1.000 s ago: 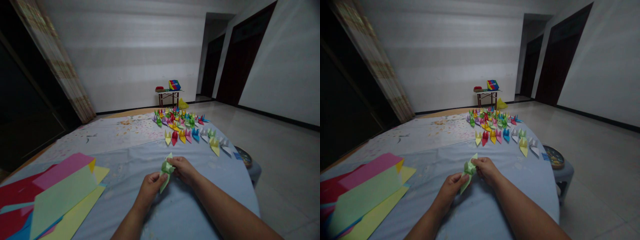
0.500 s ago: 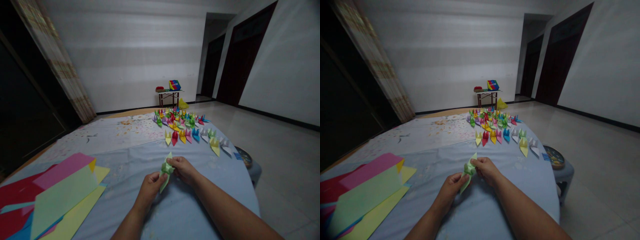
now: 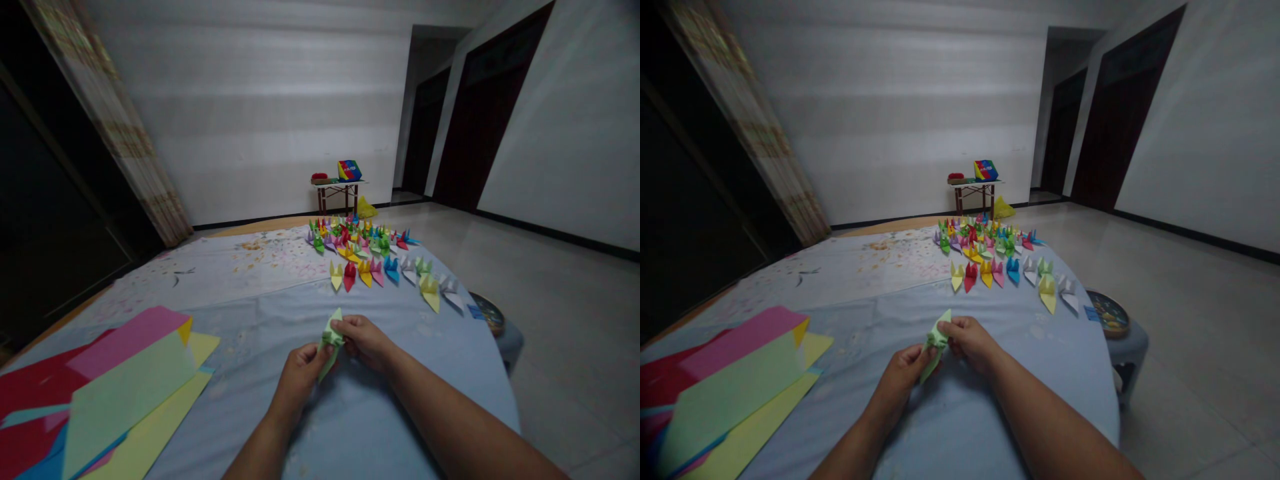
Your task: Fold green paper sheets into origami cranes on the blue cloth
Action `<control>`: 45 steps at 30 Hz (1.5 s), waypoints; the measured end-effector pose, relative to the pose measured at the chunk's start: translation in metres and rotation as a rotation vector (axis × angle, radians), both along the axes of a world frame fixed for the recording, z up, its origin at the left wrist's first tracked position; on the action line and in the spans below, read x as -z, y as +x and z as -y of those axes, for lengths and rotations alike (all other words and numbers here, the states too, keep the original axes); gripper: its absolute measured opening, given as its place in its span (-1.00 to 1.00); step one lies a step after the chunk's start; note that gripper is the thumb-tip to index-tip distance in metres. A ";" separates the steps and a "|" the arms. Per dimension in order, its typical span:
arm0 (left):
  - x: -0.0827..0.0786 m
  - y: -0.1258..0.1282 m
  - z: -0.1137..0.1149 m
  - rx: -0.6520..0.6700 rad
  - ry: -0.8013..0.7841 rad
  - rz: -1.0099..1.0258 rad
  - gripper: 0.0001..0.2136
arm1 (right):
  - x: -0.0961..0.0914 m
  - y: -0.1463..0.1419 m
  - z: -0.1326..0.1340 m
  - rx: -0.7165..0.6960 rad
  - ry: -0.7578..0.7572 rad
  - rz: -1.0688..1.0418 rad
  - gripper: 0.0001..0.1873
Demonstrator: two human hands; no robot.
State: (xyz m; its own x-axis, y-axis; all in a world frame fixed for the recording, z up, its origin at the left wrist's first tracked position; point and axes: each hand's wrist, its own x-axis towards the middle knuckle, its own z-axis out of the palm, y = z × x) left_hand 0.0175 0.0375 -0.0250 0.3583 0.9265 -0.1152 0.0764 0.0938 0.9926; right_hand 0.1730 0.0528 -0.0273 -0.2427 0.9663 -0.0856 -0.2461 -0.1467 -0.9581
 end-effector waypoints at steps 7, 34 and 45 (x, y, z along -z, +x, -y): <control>0.008 -0.002 -0.003 -0.122 -0.071 0.166 -0.63 | -0.002 -0.001 -0.003 0.111 -0.090 -0.050 -0.56; 0.006 -0.001 -0.006 -0.361 0.005 0.332 -0.66 | 0.001 -0.009 0.003 0.129 0.296 0.185 -0.69; 0.009 -0.001 -0.007 -0.347 0.014 0.370 -0.71 | -0.004 -0.008 0.004 0.131 0.269 0.150 -0.66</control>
State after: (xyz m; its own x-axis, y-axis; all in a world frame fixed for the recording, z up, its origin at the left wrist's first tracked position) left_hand 0.0162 0.0448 -0.0340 0.0430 0.9988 -0.0251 -0.3141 0.0374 0.9486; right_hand 0.1654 0.0488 -0.0229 -0.1192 0.9813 0.1512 -0.0996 0.1397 -0.9852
